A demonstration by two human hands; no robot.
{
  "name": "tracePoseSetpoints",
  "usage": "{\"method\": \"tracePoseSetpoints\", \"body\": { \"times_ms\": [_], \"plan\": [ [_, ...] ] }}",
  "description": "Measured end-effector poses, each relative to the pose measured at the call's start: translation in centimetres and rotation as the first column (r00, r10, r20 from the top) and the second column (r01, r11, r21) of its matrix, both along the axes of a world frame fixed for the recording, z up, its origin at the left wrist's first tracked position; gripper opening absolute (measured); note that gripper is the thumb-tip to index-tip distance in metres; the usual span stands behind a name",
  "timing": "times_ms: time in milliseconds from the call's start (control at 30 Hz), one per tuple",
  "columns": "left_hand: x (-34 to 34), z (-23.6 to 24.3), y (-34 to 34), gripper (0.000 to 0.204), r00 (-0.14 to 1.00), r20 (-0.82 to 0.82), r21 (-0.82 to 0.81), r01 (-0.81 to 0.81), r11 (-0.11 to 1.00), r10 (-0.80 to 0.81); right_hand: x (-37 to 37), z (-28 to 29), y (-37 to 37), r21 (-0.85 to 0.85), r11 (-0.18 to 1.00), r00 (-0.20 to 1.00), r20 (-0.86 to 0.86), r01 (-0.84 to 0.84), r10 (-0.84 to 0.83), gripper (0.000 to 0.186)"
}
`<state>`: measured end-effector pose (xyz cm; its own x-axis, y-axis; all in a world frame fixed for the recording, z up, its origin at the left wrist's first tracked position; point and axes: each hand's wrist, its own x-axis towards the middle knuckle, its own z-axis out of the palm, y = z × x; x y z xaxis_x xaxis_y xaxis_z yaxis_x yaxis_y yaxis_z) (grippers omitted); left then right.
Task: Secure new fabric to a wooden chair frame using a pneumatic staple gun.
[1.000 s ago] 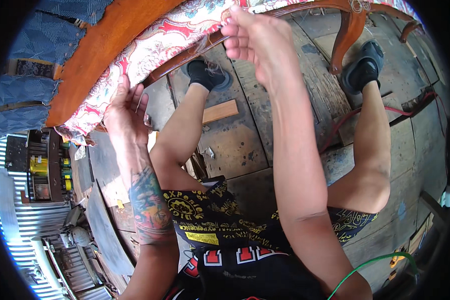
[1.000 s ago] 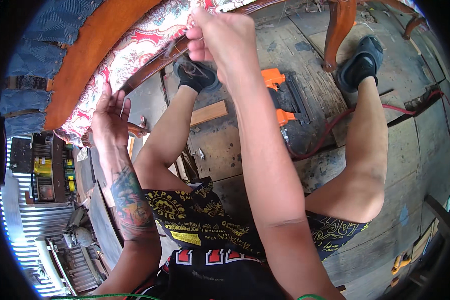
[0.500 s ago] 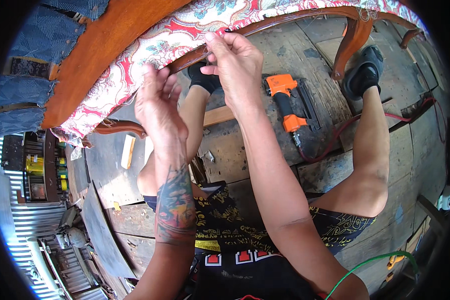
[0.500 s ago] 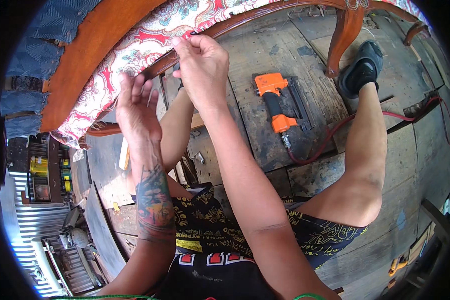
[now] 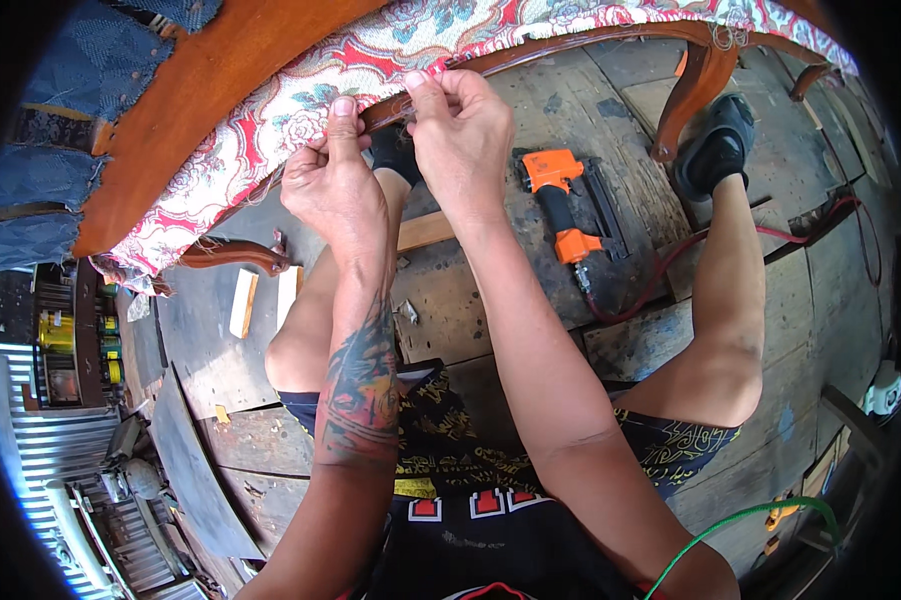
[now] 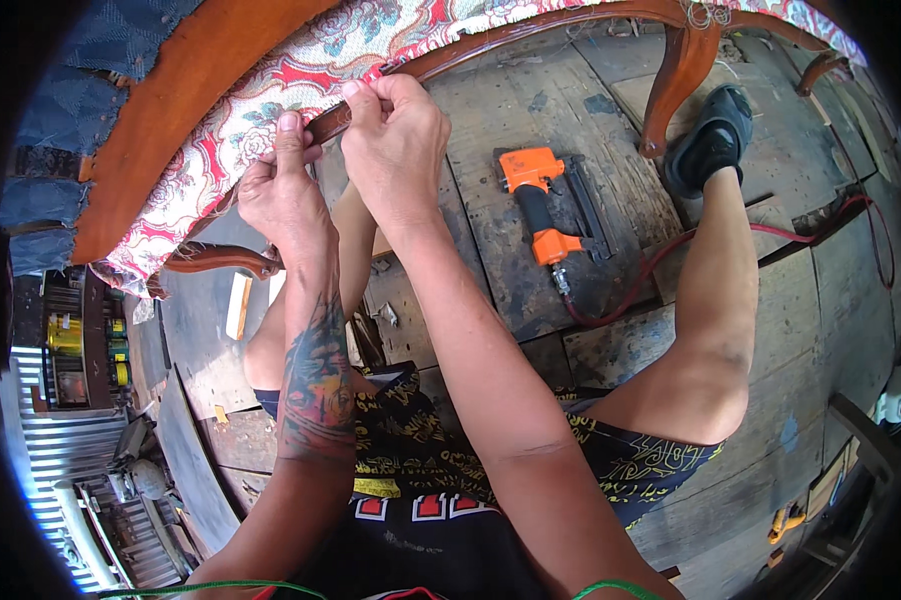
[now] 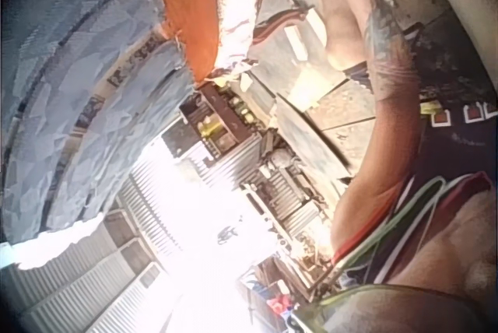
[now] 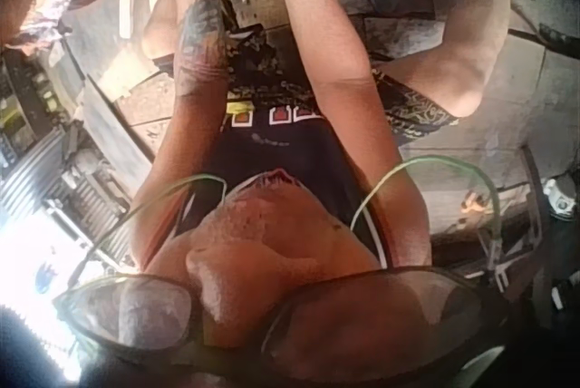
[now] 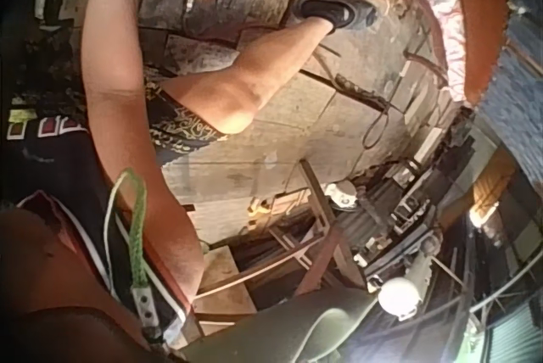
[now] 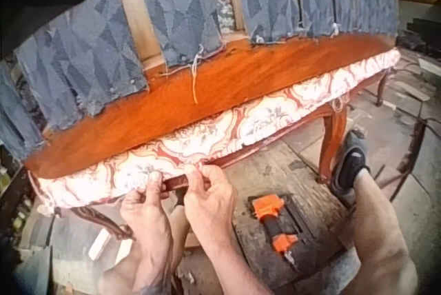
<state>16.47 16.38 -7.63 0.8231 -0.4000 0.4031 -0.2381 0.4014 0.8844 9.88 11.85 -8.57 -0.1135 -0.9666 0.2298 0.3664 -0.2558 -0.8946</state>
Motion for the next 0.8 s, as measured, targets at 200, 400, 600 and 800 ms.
{"method": "tracePoseSetpoints", "body": {
  "times_ms": [200, 400, 600, 800],
  "plan": [
    [-0.7, -0.2, -0.2, 0.022, 0.992, 0.098, 0.039, -0.08, 0.996, 0.076, -0.8, 0.8, 0.3, 0.0, 1.0, 0.995, -0.101, 0.022, -0.022, 0.023],
    [-1.0, -0.5, -0.4, 0.026, 0.976, 0.169, 0.066, -0.151, 0.986, 0.138, -1.4, 1.5, 0.3, -0.014, 0.999, 0.944, -0.327, 0.051, -0.053, 0.021],
    [-1.3, -0.9, -0.7, 0.036, 0.951, 0.224, 0.089, -0.236, 0.968, 0.211, -1.5, 1.8, 0.5, 0.015, 0.999, 0.93, -0.367, 0.038, -0.03, 0.021],
    [-3.6, -0.5, -1.5, 0.038, 0.999, -0.008, 0.033, -0.05, 0.998, 0.051, -1.7, 1.3, 0.1, 0.031, 0.999, 0.936, -0.352, 0.027, -0.015, 0.022]
  ]
}}
